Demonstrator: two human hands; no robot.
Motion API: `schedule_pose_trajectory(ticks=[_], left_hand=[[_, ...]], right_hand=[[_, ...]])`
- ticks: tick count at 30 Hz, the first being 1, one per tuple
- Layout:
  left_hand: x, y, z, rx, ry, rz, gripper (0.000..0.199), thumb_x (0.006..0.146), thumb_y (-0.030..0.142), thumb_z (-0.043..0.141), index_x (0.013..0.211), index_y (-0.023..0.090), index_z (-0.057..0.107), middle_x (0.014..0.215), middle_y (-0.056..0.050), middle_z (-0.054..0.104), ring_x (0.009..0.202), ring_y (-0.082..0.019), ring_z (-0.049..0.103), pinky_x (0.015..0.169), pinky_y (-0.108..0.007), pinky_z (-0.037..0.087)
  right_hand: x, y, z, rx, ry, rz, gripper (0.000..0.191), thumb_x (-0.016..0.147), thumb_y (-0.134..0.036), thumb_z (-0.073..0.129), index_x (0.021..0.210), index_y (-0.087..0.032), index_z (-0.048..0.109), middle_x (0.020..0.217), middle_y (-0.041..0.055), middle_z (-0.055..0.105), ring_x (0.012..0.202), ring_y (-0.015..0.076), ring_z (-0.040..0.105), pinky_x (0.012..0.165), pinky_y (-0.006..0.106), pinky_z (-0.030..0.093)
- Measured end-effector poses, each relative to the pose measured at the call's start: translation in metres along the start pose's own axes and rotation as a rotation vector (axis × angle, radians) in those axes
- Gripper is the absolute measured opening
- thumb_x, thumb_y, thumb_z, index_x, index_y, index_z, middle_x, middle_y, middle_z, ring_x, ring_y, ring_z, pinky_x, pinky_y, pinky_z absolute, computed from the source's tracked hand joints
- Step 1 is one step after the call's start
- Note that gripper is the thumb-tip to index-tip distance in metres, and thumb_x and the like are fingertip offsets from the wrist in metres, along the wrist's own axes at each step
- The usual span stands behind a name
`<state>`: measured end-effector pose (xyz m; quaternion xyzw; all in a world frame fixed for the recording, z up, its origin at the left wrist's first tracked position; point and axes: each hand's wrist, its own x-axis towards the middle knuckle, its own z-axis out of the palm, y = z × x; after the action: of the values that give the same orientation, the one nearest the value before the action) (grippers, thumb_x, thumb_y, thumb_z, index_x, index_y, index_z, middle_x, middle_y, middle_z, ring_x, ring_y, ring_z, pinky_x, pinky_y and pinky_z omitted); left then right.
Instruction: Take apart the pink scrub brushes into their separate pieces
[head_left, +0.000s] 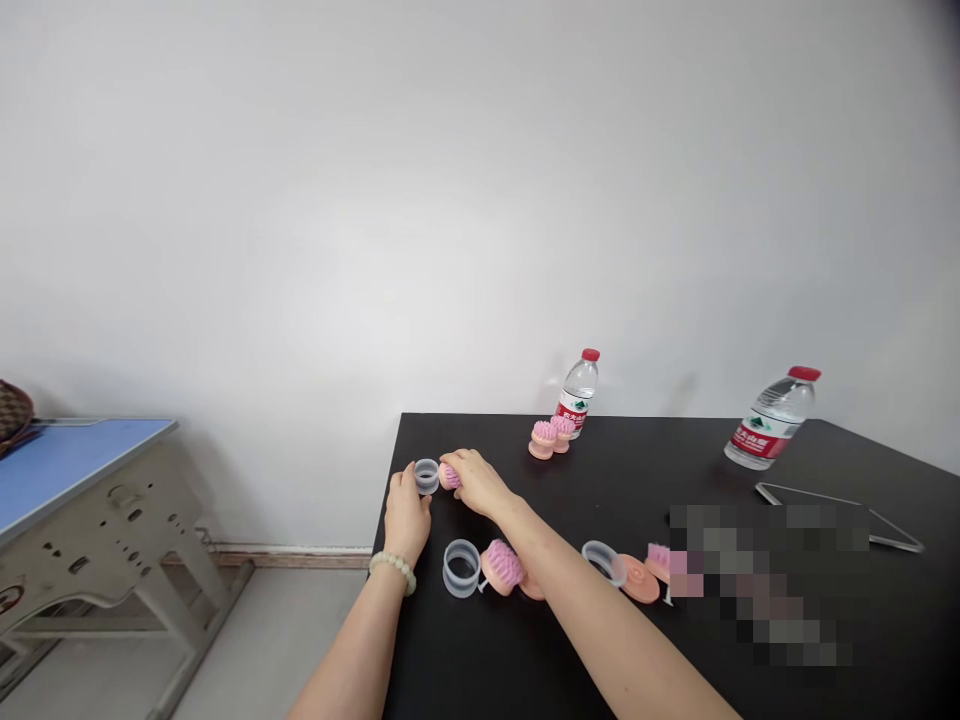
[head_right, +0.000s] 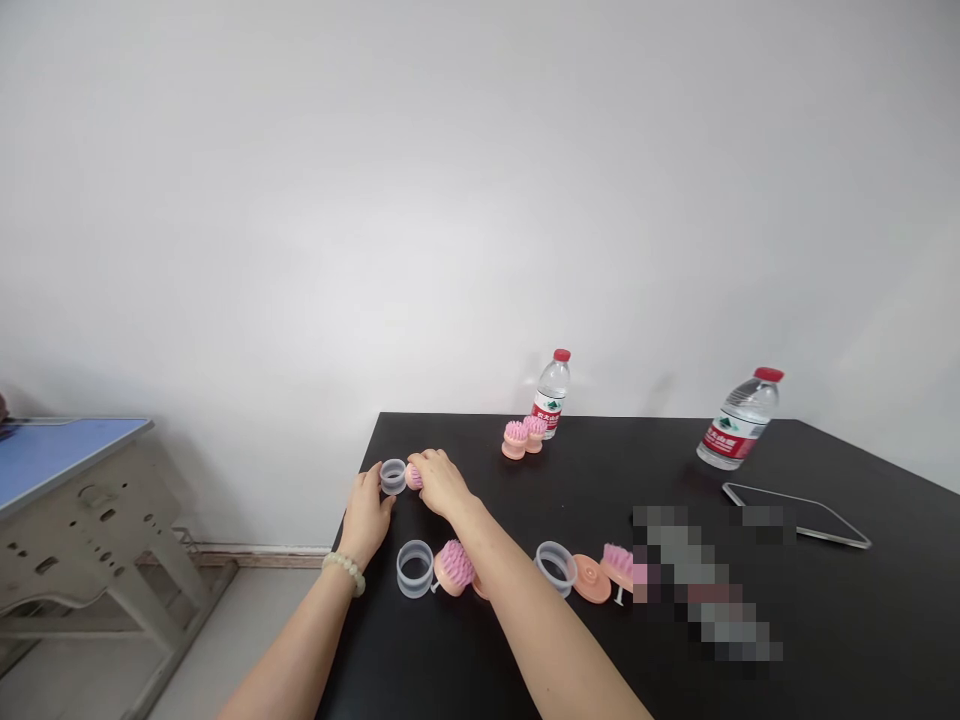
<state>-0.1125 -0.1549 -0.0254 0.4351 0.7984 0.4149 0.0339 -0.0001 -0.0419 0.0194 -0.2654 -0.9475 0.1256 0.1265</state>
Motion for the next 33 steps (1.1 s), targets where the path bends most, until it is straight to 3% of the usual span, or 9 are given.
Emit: schedule_pose_trajectory(ticks=[8,16,24,33], left_hand=[[0.002,-0.008,0.007,-0.028,-0.004,0.083,0.064,0.083,0.004,0.059,0.144,0.015,0.041,0.133,-0.017,0.058,0.124,-0.028,0.060,0.105,-0.042,0.049],[-0.007,0.007,0.000,0.029,0.000,0.147,0.070,0.081,0.001,0.059,0.146,0.024,0.042,0.156,-0.015,0.032,0.147,-0.034,0.032,0.116,-0.049,0.038],[-0.008,0.012,0.000,0.047,-0.040,0.122,0.065,0.084,0.003,0.057,0.144,0.018,0.040,0.149,-0.017,0.040,0.142,-0.032,0.039,0.114,-0.047,0.041],[-0.010,0.016,-0.002,0.045,-0.082,0.115,0.063,0.087,0.007,0.057,0.146,0.018,0.037,0.149,-0.018,0.040,0.141,-0.032,0.043,0.111,-0.046,0.045]], right_hand=[[-0.009,0.011,-0.013,0.017,0.082,0.046,0.041,0.095,-0.029,0.065,0.133,-0.020,0.056,0.140,0.0098,0.054,0.128,0.0282,0.053,0.105,0.052,0.047],[-0.022,0.023,-0.029,-0.026,0.028,0.222,0.037,0.096,-0.033,0.064,0.130,-0.018,0.057,0.132,0.0094,0.059,0.118,0.0256,0.060,0.099,0.049,0.052],[-0.016,0.013,-0.016,-0.076,-0.074,0.312,0.037,0.095,-0.036,0.065,0.127,-0.017,0.058,0.127,0.0090,0.061,0.111,0.0240,0.063,0.093,0.046,0.054],[-0.019,0.013,-0.021,-0.130,-0.080,0.360,0.035,0.096,-0.034,0.064,0.126,-0.016,0.059,0.125,0.0087,0.062,0.110,0.0235,0.064,0.093,0.045,0.055]])
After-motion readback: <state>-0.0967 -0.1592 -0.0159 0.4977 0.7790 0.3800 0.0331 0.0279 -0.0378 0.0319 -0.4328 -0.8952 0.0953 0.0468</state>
